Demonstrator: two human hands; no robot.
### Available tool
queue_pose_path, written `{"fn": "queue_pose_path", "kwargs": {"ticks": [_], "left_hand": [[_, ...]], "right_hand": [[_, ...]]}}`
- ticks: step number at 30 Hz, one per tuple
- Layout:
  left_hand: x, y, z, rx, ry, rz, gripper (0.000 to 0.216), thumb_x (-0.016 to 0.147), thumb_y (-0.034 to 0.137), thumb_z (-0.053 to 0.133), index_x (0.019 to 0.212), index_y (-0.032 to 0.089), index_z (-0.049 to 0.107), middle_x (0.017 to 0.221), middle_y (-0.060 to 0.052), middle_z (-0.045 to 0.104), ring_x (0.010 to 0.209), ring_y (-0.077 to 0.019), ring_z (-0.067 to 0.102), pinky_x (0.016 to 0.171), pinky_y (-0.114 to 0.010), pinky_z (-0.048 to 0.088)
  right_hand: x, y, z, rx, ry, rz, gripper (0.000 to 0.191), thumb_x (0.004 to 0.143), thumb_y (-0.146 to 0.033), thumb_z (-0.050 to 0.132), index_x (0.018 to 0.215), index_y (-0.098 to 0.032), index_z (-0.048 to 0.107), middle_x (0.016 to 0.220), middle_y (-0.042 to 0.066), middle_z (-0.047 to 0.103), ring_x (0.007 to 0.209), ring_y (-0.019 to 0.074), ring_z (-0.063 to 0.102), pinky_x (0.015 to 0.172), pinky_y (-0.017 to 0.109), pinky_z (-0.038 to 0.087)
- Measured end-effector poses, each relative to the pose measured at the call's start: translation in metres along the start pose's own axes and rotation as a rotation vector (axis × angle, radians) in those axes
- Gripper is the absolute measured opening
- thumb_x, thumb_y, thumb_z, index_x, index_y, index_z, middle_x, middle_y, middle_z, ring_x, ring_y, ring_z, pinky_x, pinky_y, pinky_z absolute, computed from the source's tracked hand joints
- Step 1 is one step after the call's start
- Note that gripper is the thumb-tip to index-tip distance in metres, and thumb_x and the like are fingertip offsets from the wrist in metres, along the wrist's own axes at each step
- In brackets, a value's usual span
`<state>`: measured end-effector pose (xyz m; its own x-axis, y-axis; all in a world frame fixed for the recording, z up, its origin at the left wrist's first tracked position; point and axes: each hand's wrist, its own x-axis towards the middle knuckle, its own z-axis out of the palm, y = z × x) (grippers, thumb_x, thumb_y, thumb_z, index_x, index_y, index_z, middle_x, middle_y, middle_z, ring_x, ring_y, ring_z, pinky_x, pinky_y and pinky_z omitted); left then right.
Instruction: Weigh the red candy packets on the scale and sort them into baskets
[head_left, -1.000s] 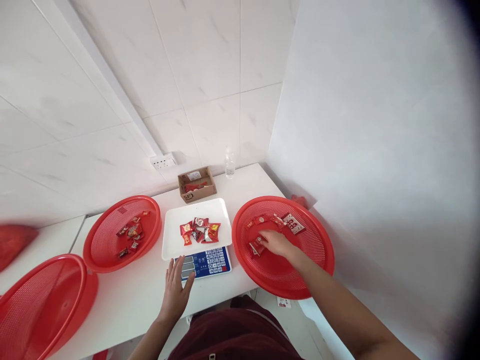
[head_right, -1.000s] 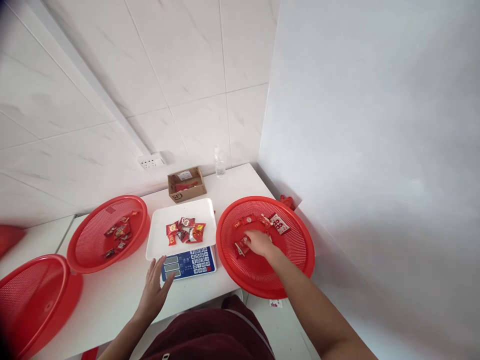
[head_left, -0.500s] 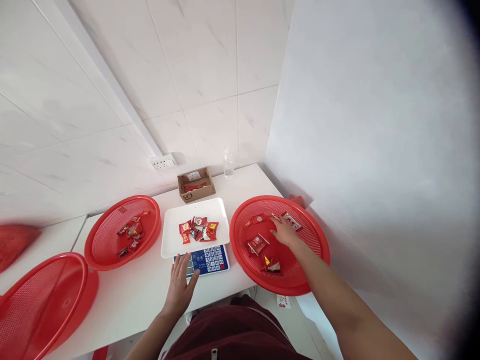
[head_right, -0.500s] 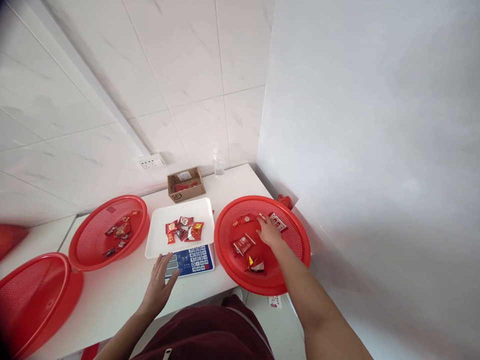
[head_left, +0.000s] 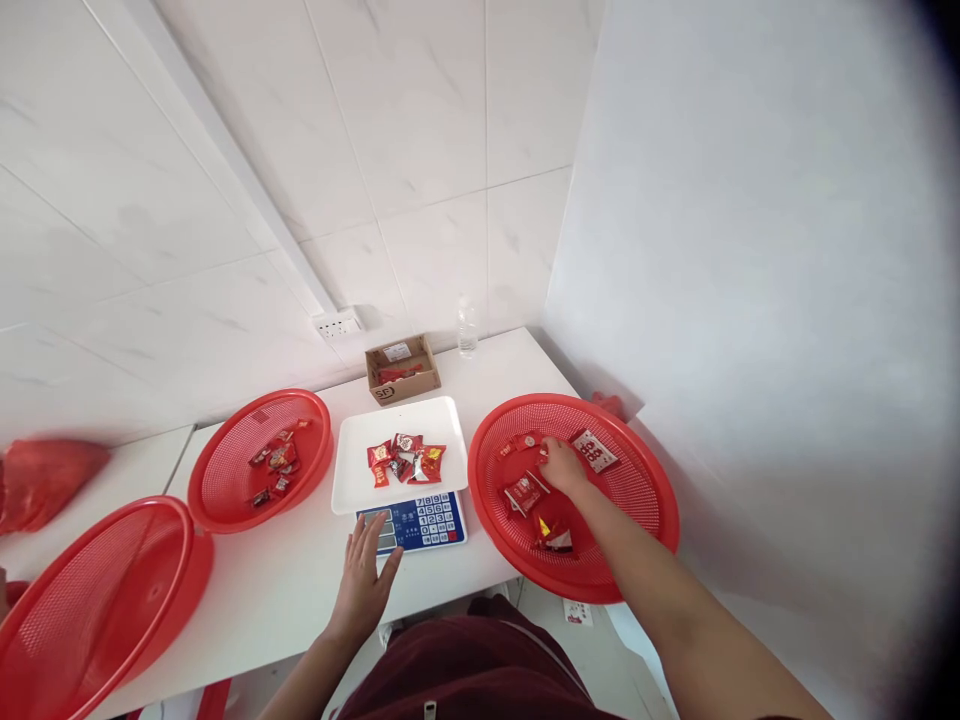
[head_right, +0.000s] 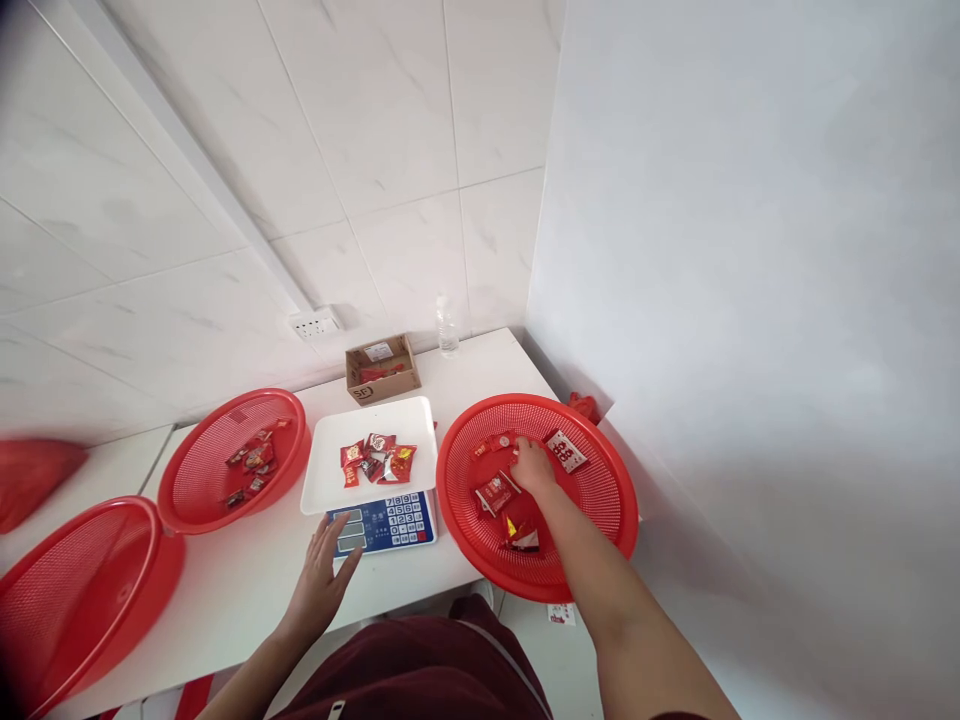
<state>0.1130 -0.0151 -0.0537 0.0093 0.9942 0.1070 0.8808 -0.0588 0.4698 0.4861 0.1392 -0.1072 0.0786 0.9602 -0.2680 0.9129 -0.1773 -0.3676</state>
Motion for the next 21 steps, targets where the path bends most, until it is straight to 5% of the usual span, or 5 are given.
{"fn": "queue_pose_path", "kwargs": {"ticks": [6, 12, 16, 21], "left_hand": [[0.005, 0.008, -0.002, -0.006, -0.017, -0.006, 0.046, 0.089, 0.038, 0.043, 0.132, 0.023, 0.044, 0.136, -0.011, 0.052, 0.138, -0.0293, 0.029, 0.108, -0.057, 0.029], [0.001, 0.01, -0.007, -0.01, -0.093, -0.052, 0.046, 0.089, 0.037, 0.043, 0.132, 0.022, 0.043, 0.138, -0.011, 0.049, 0.139, -0.0298, 0.026, 0.109, -0.057, 0.026], [0.002, 0.009, -0.011, -0.011, -0.145, -0.07, 0.047, 0.089, 0.036, 0.044, 0.133, 0.021, 0.043, 0.139, -0.011, 0.048, 0.14, -0.0295, 0.024, 0.11, -0.057, 0.025], [0.005, 0.003, -0.014, -0.029, -0.142, -0.051, 0.047, 0.088, 0.034, 0.045, 0.134, 0.021, 0.043, 0.139, -0.011, 0.048, 0.14, -0.0285, 0.025, 0.11, -0.056, 0.025]], "right_hand": [[0.015, -0.015, 0.001, 0.019, -0.091, -0.085, 0.069, 0.073, -0.008, 0.048, 0.14, -0.025, 0.039, 0.15, 0.006, 0.033, 0.122, 0.0269, 0.047, 0.09, 0.036, 0.042], [0.008, -0.004, 0.018, 0.089, -0.08, -0.04, 0.052, 0.079, -0.021, 0.049, 0.131, -0.015, 0.048, 0.128, 0.017, 0.056, 0.105, 0.0279, 0.059, 0.082, 0.036, 0.045], [0.0, 0.013, 0.022, 0.311, -0.142, 0.103, 0.037, 0.076, -0.03, 0.056, 0.11, -0.016, 0.059, 0.097, 0.012, 0.069, 0.084, 0.026, 0.065, 0.07, 0.033, 0.047], [-0.021, -0.003, -0.002, 0.468, -0.036, 0.192, 0.035, 0.072, -0.025, 0.057, 0.105, -0.014, 0.058, 0.101, 0.014, 0.068, 0.088, 0.0253, 0.064, 0.071, 0.031, 0.047]]}}
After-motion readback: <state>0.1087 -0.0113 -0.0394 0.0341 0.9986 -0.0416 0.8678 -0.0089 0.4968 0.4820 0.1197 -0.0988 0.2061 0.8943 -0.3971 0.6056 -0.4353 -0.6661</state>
